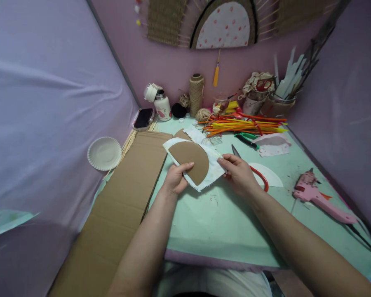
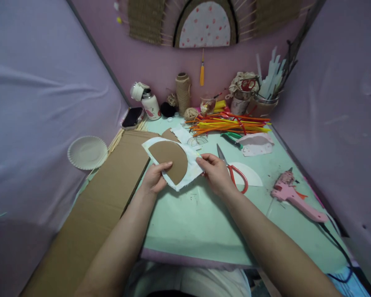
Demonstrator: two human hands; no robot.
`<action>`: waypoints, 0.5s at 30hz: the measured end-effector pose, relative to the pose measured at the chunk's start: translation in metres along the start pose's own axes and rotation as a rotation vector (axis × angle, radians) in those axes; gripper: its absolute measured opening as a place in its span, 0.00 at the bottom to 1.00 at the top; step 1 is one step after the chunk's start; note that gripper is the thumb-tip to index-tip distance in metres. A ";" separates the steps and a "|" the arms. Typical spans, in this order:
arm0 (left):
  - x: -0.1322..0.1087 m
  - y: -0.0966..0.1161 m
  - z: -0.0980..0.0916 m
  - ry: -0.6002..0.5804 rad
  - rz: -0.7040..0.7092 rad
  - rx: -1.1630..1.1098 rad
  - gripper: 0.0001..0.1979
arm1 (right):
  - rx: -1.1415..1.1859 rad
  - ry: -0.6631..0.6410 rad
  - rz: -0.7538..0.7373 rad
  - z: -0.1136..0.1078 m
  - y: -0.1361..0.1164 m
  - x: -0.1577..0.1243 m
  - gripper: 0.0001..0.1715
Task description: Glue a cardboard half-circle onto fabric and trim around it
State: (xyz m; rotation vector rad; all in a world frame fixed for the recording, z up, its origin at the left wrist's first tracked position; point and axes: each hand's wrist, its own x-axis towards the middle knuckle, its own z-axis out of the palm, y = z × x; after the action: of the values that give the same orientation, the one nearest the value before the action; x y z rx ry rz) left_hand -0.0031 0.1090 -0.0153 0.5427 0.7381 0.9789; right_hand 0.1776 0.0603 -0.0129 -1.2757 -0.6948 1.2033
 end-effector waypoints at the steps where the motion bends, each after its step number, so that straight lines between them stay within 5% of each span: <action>1: 0.000 0.001 0.000 -0.001 0.005 0.007 0.19 | -0.009 0.007 -0.007 -0.001 0.001 0.000 0.21; 6: -0.003 0.007 -0.004 0.014 0.038 0.038 0.20 | -0.030 0.005 -0.017 -0.002 0.002 -0.001 0.18; 11: -0.010 0.009 -0.006 -0.097 -0.084 0.157 0.21 | -0.018 -0.233 0.161 0.000 -0.005 -0.004 0.28; 15: -0.009 0.005 -0.006 -0.146 -0.156 0.226 0.20 | 0.003 -0.118 0.085 0.002 -0.003 -0.005 0.24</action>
State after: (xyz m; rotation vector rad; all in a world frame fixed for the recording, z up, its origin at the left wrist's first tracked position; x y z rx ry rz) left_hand -0.0133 0.1043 -0.0124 0.7340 0.7525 0.7074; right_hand 0.1754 0.0570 -0.0083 -1.2496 -0.7294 1.3572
